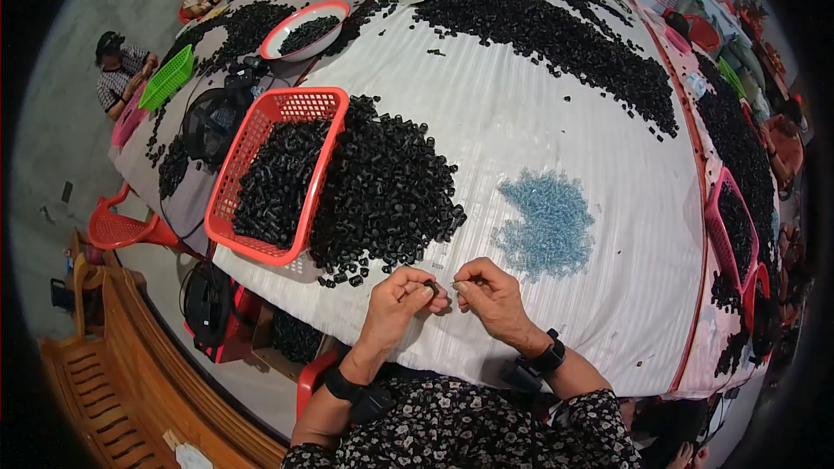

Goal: Sorting small black plastic shoe components into piles on a shared table.

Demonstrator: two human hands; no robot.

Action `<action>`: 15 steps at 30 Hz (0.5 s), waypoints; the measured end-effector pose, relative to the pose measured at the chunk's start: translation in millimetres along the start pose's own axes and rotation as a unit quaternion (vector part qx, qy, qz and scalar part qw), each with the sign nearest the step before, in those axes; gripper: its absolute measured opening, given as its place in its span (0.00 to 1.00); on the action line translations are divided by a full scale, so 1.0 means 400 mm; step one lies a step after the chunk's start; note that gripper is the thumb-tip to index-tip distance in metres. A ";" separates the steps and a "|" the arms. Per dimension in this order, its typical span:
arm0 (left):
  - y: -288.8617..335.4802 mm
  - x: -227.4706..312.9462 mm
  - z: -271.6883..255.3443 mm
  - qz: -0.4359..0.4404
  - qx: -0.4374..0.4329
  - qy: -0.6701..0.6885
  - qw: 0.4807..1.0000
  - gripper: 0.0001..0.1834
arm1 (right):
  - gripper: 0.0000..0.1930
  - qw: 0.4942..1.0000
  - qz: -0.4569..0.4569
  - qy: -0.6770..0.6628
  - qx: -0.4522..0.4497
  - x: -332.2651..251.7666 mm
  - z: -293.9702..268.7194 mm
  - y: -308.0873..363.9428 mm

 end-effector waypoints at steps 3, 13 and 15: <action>-0.001 -0.006 0.001 -0.026 0.009 0.039 0.999 0.07 | 0.06 1.000 -0.004 0.027 -0.009 0.001 -0.004 -0.001; 0.005 -0.047 0.008 -0.073 -0.024 0.090 0.993 0.07 | 0.04 0.999 0.004 -0.031 -0.038 -0.028 0.017 0.010; 0.006 -0.040 0.009 -0.066 -0.007 0.120 0.991 0.08 | 0.04 0.999 0.010 0.025 -0.027 -0.011 0.007 0.007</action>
Point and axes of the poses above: each hand's wrist, its own y-axis away from the middle knuckle, its own z-axis out of the palm, x = y × z, the point moved 7 cm from there along -y, towards the middle knuckle, and after that the axes turned 15 degrees about x, right-handed, at the moved point
